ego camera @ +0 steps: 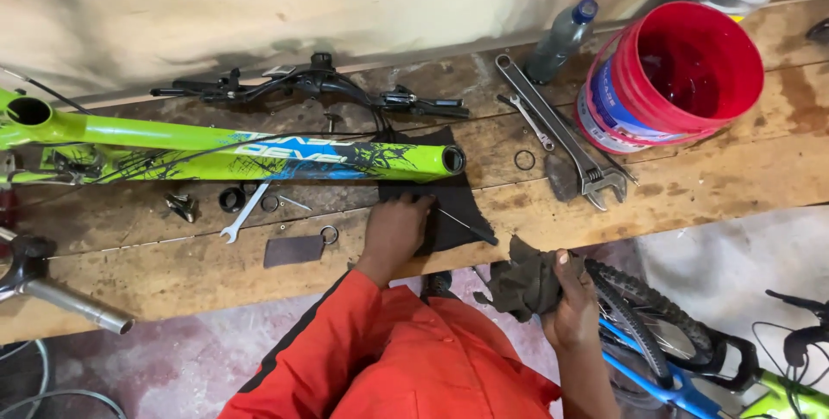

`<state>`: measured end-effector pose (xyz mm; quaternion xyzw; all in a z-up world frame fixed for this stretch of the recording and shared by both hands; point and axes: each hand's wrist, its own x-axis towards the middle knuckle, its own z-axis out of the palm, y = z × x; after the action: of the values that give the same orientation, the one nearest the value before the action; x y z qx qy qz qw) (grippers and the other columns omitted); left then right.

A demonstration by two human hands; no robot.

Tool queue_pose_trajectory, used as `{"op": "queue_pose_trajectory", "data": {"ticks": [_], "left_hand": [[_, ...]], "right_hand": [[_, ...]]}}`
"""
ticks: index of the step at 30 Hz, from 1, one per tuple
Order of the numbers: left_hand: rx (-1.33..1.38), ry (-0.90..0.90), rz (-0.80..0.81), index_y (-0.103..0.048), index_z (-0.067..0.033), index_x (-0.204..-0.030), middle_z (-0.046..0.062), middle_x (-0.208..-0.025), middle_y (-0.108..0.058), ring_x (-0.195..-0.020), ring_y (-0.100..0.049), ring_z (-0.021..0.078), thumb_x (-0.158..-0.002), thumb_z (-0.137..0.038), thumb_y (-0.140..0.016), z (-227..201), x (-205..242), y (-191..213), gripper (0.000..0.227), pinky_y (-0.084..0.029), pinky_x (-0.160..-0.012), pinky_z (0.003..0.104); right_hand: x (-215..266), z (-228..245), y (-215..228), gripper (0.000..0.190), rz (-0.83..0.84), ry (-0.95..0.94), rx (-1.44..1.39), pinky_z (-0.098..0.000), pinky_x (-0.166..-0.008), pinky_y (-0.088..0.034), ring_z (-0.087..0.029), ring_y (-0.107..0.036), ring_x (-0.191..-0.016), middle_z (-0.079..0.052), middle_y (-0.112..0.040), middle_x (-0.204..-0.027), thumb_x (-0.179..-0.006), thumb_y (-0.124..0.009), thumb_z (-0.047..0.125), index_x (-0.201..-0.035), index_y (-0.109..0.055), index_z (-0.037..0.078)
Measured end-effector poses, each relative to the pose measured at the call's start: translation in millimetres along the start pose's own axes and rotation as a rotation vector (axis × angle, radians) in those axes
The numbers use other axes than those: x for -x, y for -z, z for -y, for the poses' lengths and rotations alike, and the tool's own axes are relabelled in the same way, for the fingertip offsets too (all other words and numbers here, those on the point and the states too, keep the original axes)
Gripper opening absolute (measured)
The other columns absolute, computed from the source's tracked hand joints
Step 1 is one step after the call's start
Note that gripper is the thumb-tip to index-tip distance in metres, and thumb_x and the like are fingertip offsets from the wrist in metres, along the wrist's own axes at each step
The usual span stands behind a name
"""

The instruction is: Cleaning and greasing the headset area of a bicycle frame using a pick tool and a cloth on a workbench.

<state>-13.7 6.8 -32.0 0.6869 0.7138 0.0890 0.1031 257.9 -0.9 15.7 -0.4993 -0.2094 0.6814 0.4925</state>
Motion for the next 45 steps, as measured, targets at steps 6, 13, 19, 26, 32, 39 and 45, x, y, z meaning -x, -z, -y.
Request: {"op": "queue_pose_trajectory", "data": {"ticks": [6, 13, 19, 26, 32, 39, 45], "left_hand": [[0.036, 0.025, -0.049, -0.070, -0.0185, -0.103, 0.011, -0.081, -0.065, -0.064, -0.064, 0.0373, -0.089, -0.025, -0.056, 9, 5, -1, 0.021, -0.047, -0.048, 0.048], [0.297, 0.077, -0.163, -0.073, -0.0174, -0.102, 0.011, -0.080, -0.065, -0.064, -0.062, 0.0379, -0.088, -0.017, -0.058, 17, 16, 14, 0.021, -0.046, -0.050, 0.050], [0.471, 0.174, -0.163, -0.074, -0.0155, -0.104, 0.006, -0.097, -0.075, -0.084, -0.069, 0.0302, -0.088, -0.018, -0.059, 20, 16, 21, 0.022, -0.052, -0.062, 0.042], [0.798, 0.233, -0.165, -0.069, -0.0158, -0.086, 0.001, -0.081, -0.071, -0.071, -0.064, 0.0177, -0.086, -0.029, -0.068, -29, 33, 74, 0.013, -0.047, -0.060, 0.033], [1.190, 0.014, 0.260, -0.062, -0.0117, -0.118, 0.007, -0.101, -0.063, -0.085, -0.063, 0.0168, -0.090, -0.033, -0.064, -73, 40, 80, 0.036, -0.054, -0.071, 0.030], [1.291, 0.109, 0.100, -0.058, -0.0139, -0.076, -0.003, -0.068, -0.055, -0.063, -0.048, 0.0071, -0.090, -0.029, -0.071, -74, 37, 97, 0.024, -0.037, -0.056, 0.026], [1.272, 0.203, 0.097, -0.052, -0.0157, -0.070, -0.004, -0.066, -0.049, -0.062, -0.044, 0.0080, -0.089, -0.031, -0.072, -71, 39, 103, 0.031, -0.034, -0.058, 0.027]], "right_hand": [[1, 5, -5, 0.038, -0.022, -0.047, 0.020, -0.0514, -0.095, -0.055, -0.041, -0.066, -0.108, -0.024, -0.068, -0.114, -0.092, -0.061, 0.029, -0.105, -0.065, -0.006], [-2, 4, -3, 0.033, -0.035, -0.044, 0.035, -0.0513, -0.087, -0.060, -0.038, -0.070, -0.098, -0.021, -0.071, -0.101, -0.094, -0.063, 0.031, -0.092, -0.068, -0.002], [-3, 2, -5, 0.028, 0.042, -0.032, 0.016, -0.0460, -0.080, -0.060, -0.032, -0.071, -0.087, -0.015, -0.071, -0.089, -0.093, -0.066, 0.029, -0.089, -0.067, 0.000], [13, 23, -30, 0.032, 0.305, 0.083, 0.296, -0.0332, -0.045, -0.050, -0.020, -0.058, -0.049, -0.009, -0.063, -0.060, -0.095, -0.061, 0.029, -0.076, -0.065, 0.004], [29, 42, -70, 0.032, 0.665, 0.263, 0.573, -0.0304, -0.047, -0.053, -0.018, -0.059, -0.054, -0.007, -0.054, -0.062, -0.091, -0.062, 0.021, -0.064, -0.063, 0.003], [12, 23, -46, 0.013, 0.416, 0.420, 0.516, -0.0299, -0.062, -0.049, -0.016, -0.059, -0.070, -0.002, -0.061, -0.076, -0.092, -0.064, 0.017, -0.083, -0.065, 0.008], [16, 22, -51, 0.028, 0.159, 0.382, 0.600, -0.0282, -0.058, -0.032, -0.012, -0.038, -0.066, 0.001, -0.043, -0.067, -0.098, -0.055, 0.019, -0.072, -0.053, 0.009]]}}
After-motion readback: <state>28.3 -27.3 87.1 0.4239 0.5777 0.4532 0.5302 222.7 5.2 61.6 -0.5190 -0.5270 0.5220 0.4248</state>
